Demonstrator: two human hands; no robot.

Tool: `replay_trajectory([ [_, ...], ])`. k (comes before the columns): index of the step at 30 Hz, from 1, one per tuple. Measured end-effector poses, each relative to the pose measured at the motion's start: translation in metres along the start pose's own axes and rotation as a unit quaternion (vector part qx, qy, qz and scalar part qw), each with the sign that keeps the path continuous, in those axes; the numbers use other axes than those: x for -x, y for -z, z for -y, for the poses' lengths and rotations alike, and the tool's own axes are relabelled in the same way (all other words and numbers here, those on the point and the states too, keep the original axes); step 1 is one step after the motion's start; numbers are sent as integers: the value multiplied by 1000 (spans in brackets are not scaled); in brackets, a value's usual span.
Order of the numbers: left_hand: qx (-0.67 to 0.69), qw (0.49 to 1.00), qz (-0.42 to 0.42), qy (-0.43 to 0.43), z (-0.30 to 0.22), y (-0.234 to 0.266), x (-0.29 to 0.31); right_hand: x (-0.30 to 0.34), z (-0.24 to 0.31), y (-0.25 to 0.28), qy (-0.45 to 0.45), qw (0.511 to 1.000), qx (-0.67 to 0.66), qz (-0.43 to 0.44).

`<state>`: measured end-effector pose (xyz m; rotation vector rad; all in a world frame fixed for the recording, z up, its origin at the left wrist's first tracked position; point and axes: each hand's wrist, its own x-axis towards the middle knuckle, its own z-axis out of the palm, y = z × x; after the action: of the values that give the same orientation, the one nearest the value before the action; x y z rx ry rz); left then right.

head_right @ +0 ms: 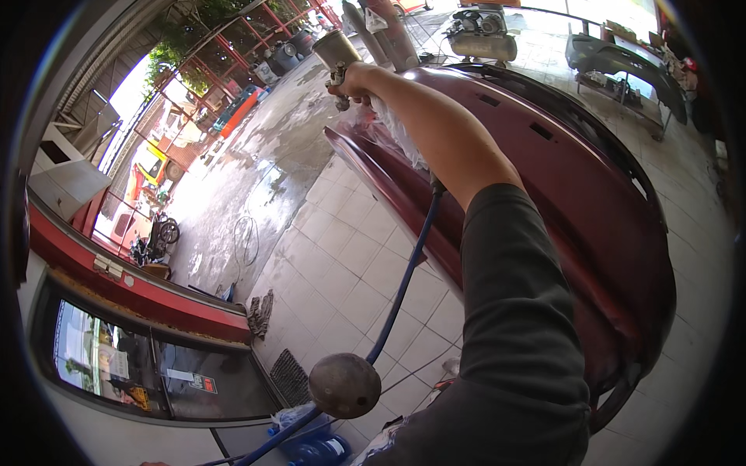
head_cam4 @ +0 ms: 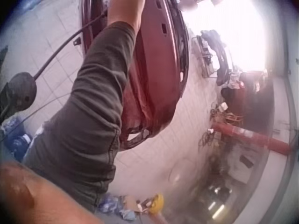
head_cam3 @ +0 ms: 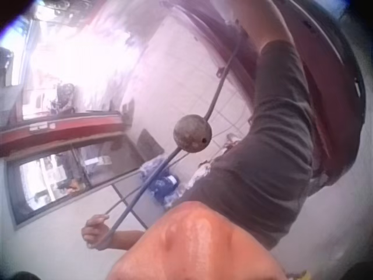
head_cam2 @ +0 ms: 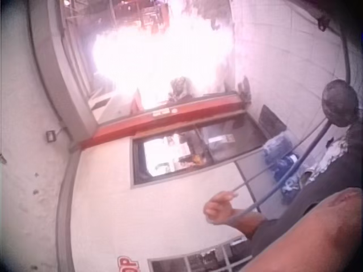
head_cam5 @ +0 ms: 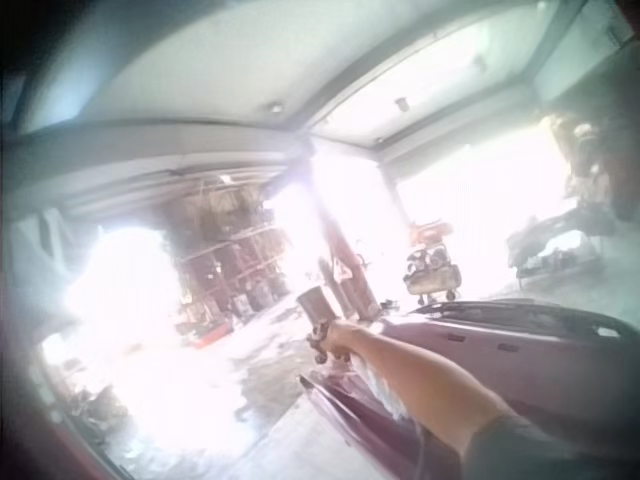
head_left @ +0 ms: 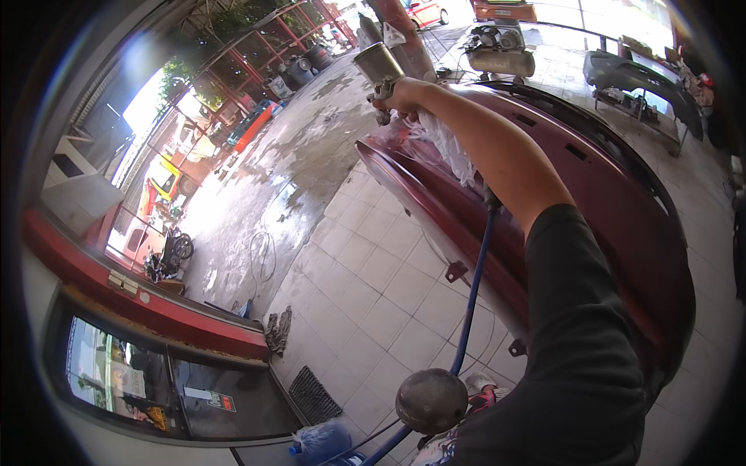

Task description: The person uses a spray gun to apply maroon paint to a car bumper mounted on a stand. They move around the bumper, spraying different sections and occasionally wiping the surface with a cloth.

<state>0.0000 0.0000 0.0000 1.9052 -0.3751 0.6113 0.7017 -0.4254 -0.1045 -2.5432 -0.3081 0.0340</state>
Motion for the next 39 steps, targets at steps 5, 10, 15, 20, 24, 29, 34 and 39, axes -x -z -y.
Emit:
replay_trajectory([
  [5, -32, 999, -10, 2, 17, -8, -15, -99, 25, 13, -14, 995, 24, -92],
  [10, 12, 1000, -25, 14, 12, -5, -14, -77, 38, -12, -19, 979, -98, -180],
  [15, 79, 997, -18, -7, 8, 3, 26, 21, 41, 24, -16, 998, -26, -62],
  [20, 107, 994, 3, -35, 2, 25, 106, 184, 27, 64, -53, 997, -11, -51],
  [24, 135, 989, 27, -59, -8, 30, 172, 341, 18, 78, -73, 994, -49, -59],
  [29, 198, 980, 19, -8, -17, 36, 246, 497, -20, 76, -157, 983, -58, -77],
  [34, 281, 954, 106, -8, -34, 40, 275, 645, -31, 73, -151, 983, -83, -57],
  [39, 187, 982, 27, 22, -36, 7, 320, 772, -51, 75, -194, 976, -87, -49],
])
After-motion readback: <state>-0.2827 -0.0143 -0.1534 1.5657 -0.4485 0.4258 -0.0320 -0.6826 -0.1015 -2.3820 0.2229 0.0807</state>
